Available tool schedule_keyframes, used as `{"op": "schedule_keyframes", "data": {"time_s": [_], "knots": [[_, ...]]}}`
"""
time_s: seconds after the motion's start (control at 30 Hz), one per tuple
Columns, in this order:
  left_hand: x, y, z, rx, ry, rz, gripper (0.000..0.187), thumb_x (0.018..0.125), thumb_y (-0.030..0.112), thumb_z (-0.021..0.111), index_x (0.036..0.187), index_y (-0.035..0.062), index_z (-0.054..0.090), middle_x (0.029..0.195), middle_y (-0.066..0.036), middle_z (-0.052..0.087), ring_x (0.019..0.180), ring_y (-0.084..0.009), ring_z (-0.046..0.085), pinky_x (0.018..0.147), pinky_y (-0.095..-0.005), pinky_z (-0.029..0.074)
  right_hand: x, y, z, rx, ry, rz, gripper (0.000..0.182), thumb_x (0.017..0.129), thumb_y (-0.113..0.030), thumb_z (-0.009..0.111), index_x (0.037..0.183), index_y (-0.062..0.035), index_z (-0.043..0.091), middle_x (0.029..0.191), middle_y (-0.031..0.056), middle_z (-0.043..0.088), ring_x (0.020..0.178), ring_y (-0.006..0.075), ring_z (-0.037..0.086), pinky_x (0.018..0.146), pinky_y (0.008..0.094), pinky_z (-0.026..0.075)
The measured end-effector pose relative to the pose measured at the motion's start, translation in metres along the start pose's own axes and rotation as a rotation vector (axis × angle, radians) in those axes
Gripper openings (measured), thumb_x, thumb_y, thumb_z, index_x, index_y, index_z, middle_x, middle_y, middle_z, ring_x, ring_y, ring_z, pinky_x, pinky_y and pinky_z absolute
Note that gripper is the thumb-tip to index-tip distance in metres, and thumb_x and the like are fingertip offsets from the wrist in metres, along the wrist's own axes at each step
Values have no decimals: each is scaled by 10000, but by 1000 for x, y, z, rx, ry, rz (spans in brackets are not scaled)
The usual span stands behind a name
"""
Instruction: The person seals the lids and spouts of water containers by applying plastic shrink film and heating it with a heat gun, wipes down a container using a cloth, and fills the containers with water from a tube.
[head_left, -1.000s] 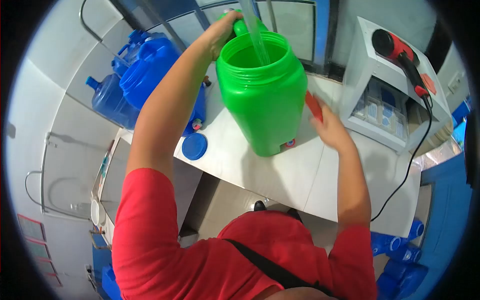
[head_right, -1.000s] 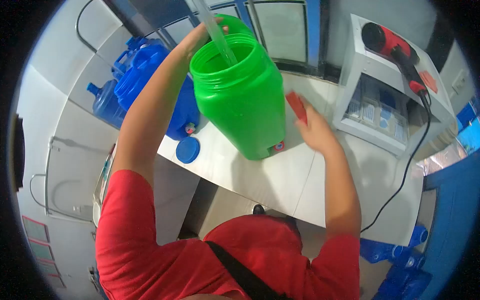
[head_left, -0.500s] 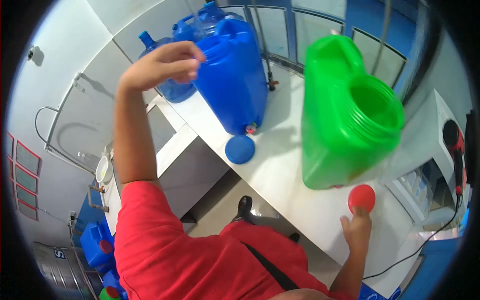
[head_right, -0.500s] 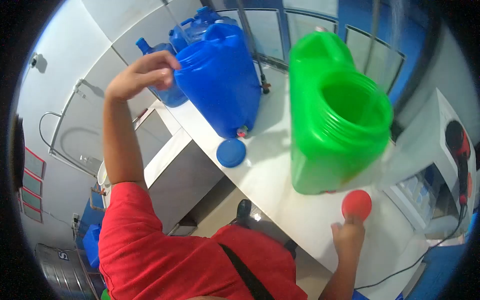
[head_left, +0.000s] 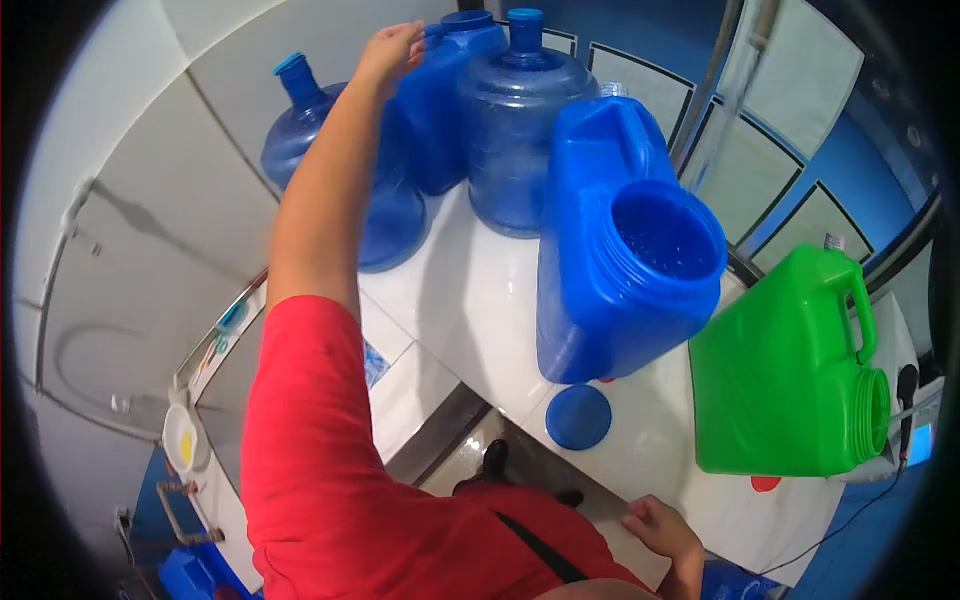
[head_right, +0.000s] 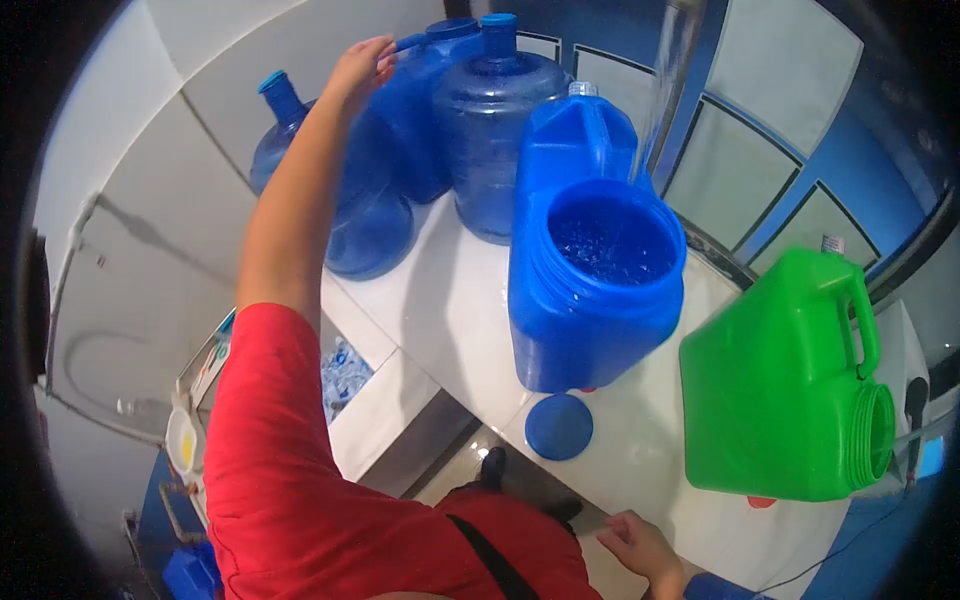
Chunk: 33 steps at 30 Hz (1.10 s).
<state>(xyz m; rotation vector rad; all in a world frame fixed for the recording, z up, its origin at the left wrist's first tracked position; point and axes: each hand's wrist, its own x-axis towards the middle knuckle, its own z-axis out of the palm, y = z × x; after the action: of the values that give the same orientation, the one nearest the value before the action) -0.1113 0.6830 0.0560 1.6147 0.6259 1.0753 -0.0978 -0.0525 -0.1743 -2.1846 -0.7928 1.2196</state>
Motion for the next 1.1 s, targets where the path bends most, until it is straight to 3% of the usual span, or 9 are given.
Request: {"op": "schedule_keyframes", "data": {"time_s": [0.17, 0.23, 0.3, 0.43, 0.57, 0.7, 0.73, 0.93, 1.1], "knots": [[87, -43, 47, -420, 113, -154, 534, 961, 312, 643, 1315, -41, 455, 1267, -151, 529, 1040, -243, 585, 824, -336, 559, -19, -6, 16, 51, 122, 217, 352, 918, -250, 717, 1150, -6, 613, 895, 65, 675, 779, 139, 636, 698, 287, 511], [110, -55, 62, -657, 332, -264, 535, 951, 370, 624, 1343, 25, 506, 1228, -148, 520, 1070, -240, 558, 804, -362, 564, -26, -14, 23, 178, 146, 244, 355, 928, -249, 710, 1159, -1, 603, 875, 45, 661, 764, 122, 622, 685, 276, 503], [126, -71, 65, -727, 282, -331, 548, 956, 354, 610, 1402, 68, 472, 1351, -159, 463, 1159, -284, 515, 892, -436, 535, -34, -24, 32, 277, 171, 255, 325, 953, -223, 683, 1165, 4, 585, 855, 16, 634, 752, 95, 596, 660, 252, 488], [134, -85, 69, -740, 392, -308, 672, 951, 318, 627, 1496, 37, 352, 1524, -195, 358, 1311, -359, 453, 1024, -507, 447, -45, -15, 54, 426, 259, 310, 312, 940, -200, 706, 1133, 21, 600, 898, 53, 667, 820, 116, 633, 703, 260, 505], [178, -116, 68, -852, 427, -190, 795, 900, 296, 687, 1499, 31, 236, 1463, -163, 451, 1193, -281, 545, 848, -407, 487, -59, 1, 70, 619, 305, 325, 244, 968, -156, 653, 1124, 16, 576, 900, 54, 652, 784, 131, 635, 685, 257, 514], [166, -113, 73, -1006, 356, -107, 676, 946, 222, 642, 1462, -11, 273, 1447, -223, 439, 1148, -366, 608, 948, -500, 521, -75, 30, 85, 668, 352, 401, 247, 964, -151, 655, 1106, 34, 572, 898, 73, 653, 777, 143, 640, 699, 270, 533], [164, -115, 75, -1065, 306, -58, 636, 963, 208, 622, 1442, -35, 281, 1469, -239, 398, 1248, -392, 547, 1043, -590, 444, -75, 31, 86, 676, 354, 398, 247, 964, -151, 655, 1106, 34, 572, 898, 73, 653, 777, 143, 640, 699, 270, 533], [149, -62, 86, -898, 306, 48, 576, 965, 210, 626, 1430, 63, 320, 1524, -157, 333, 1428, -276, 331, 1149, -500, 274, -79, 44, 87, 658, 323, 458, 245, 959, -150, 657, 1093, 38, 575, 888, 83, 651, 755, 149, 641, 705, 284, 549], [139, 7, 85, -933, 175, 256, 541, 986, 188, 591, 1436, 185, 291, 1513, -65, 331, 1358, -202, 359, 1154, -438, 228, -75, 48, 80, 690, 353, 446, 241, 951, -158, 668, 1090, 20, 586, 887, 75, 653, 749, 149, 644, 701, 286, 549]]}}
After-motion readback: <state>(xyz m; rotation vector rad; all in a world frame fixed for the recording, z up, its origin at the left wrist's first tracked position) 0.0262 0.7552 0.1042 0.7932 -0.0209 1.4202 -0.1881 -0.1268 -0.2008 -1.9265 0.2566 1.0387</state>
